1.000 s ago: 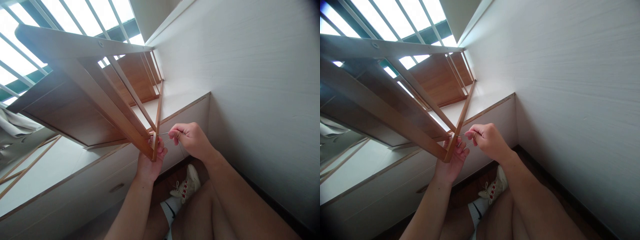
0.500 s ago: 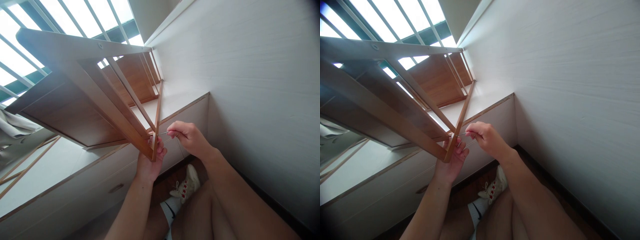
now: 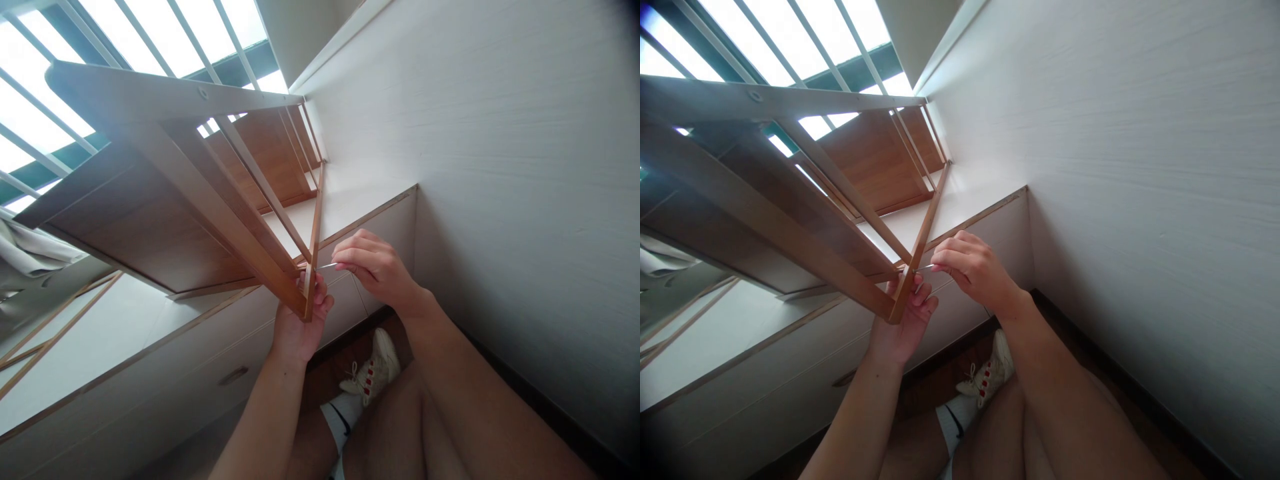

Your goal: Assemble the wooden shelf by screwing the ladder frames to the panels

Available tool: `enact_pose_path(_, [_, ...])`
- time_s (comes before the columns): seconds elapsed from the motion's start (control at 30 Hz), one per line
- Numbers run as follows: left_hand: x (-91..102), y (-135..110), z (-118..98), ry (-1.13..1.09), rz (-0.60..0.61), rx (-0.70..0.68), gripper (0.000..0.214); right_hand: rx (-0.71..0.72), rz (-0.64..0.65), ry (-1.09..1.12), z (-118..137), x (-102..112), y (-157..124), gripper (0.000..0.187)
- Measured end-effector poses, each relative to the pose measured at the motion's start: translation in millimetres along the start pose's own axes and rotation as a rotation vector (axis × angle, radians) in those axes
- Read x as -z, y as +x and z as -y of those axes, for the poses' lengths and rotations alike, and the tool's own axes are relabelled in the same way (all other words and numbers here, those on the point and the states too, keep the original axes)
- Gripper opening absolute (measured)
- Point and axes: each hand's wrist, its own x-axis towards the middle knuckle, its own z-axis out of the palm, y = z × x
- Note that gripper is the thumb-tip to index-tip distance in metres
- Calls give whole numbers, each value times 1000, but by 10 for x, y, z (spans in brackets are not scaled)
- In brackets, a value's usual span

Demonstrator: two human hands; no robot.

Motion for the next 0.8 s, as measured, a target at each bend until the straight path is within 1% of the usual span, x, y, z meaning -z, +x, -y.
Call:
enact_pose_path(0.23, [13, 14, 14, 0, -2, -1, 9, -187, -10, 110, 67, -33, -34, 17])
enact_pose_path(0.37, [21, 14, 13, 8, -10, -1, 9, -214, 2, 129, 106, -8, -36, 18])
enact_pose_path(0.47, [17, 9, 7, 10, -19, 5, 8, -223, -50, 123, 100, 25, -36, 18])
enact_pose_path(0.57, [6, 5, 7, 4, -34, 12, 11, -288, -133, 131, 80, 58, -58, 20])
enact_pose_path(0.63, [10, -1, 11, -2, -40, 24, 14, -342, -160, 153, 66, 61, -100, 22])
enact_pose_path(0.73, [77, -35, 13, 0, -38, 43, 19, -409, -128, 187, 52, 14, -210, 23])
enact_pose_path(0.8, [189, -96, 8, 29, -44, 49, 21, -464, -117, 209, 55, -52, -298, 23])
